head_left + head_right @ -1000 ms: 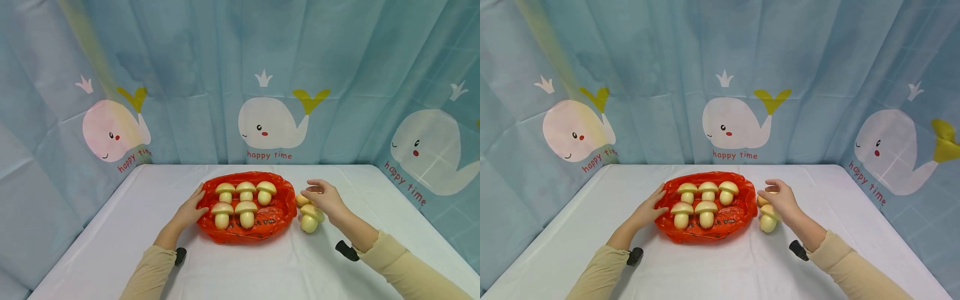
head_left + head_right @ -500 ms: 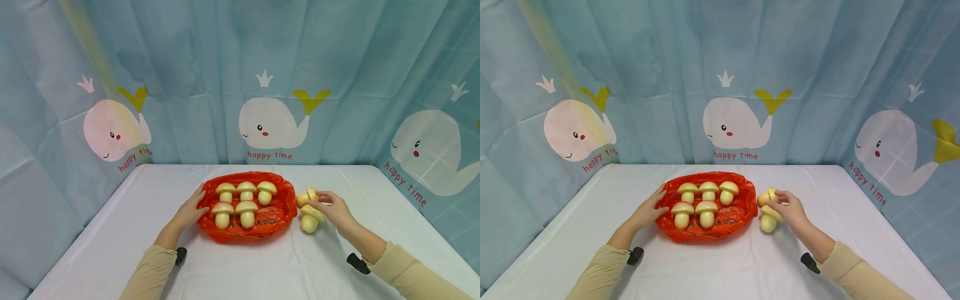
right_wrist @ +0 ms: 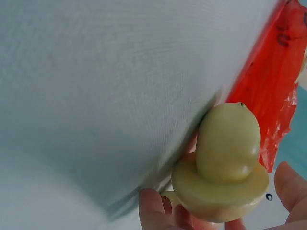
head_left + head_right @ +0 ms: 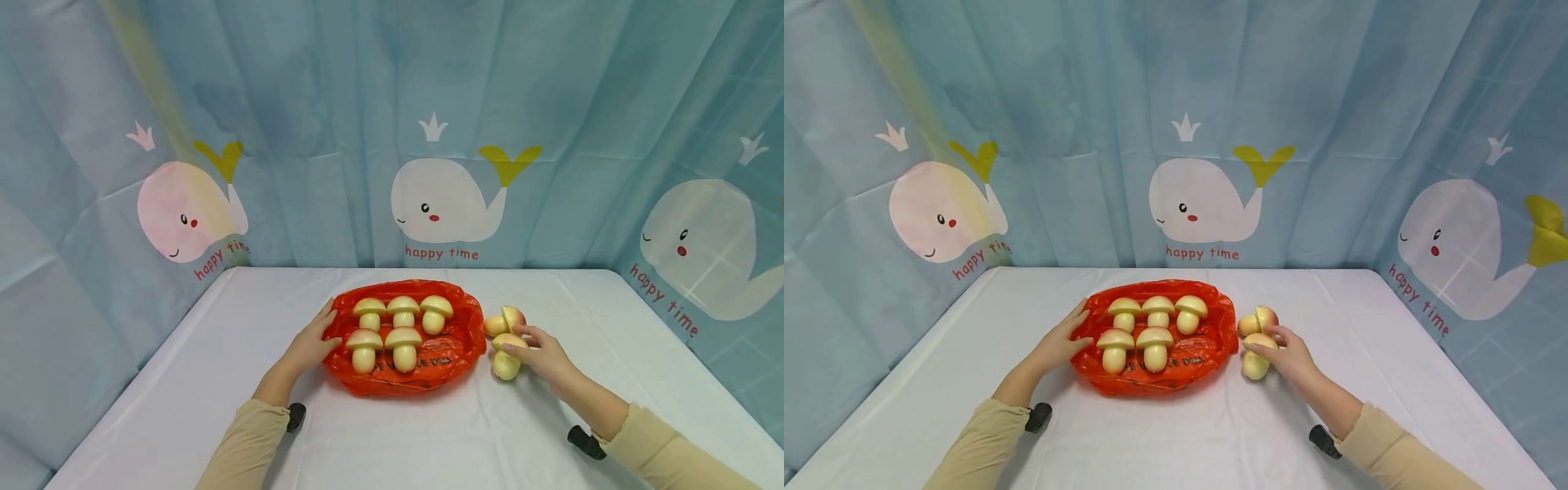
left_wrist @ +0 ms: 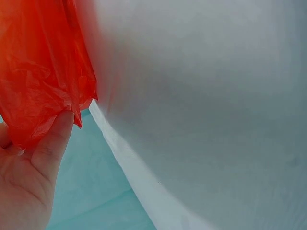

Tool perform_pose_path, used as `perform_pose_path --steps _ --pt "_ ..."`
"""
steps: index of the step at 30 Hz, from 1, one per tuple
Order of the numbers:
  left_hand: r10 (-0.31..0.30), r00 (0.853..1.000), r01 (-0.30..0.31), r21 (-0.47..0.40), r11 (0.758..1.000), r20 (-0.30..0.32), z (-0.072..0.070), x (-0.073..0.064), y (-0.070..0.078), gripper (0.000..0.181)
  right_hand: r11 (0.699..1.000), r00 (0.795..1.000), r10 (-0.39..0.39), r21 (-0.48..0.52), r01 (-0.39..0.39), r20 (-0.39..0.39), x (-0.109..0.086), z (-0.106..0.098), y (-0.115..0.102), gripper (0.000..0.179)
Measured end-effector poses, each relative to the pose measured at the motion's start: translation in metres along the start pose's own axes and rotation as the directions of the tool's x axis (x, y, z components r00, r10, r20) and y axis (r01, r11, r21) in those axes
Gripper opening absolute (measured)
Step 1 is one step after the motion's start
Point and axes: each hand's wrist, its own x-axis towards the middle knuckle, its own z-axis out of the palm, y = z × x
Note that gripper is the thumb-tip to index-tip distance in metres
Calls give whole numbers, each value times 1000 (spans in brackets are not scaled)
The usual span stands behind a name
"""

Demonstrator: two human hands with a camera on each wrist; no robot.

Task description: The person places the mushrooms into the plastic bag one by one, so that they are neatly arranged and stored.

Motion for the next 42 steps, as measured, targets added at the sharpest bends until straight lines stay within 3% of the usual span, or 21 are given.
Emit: perform_pose_path --steps 27,36,42 --pt "-14 1000 14 0 1000 0 -1 -1 3 62 999 1000 -3 -36 2 -17 3 1 2 67" --pt "-16 1000 16 -6 1000 -2 -1 -2 3 62 999 1000 26 -25 -26 13 -1 -3 -6 69" --pt "-2 1000 2 -12 1000 -12 0 -1 1 61 1000 999 -3 -20 4 41 -6 -9 -14 69"
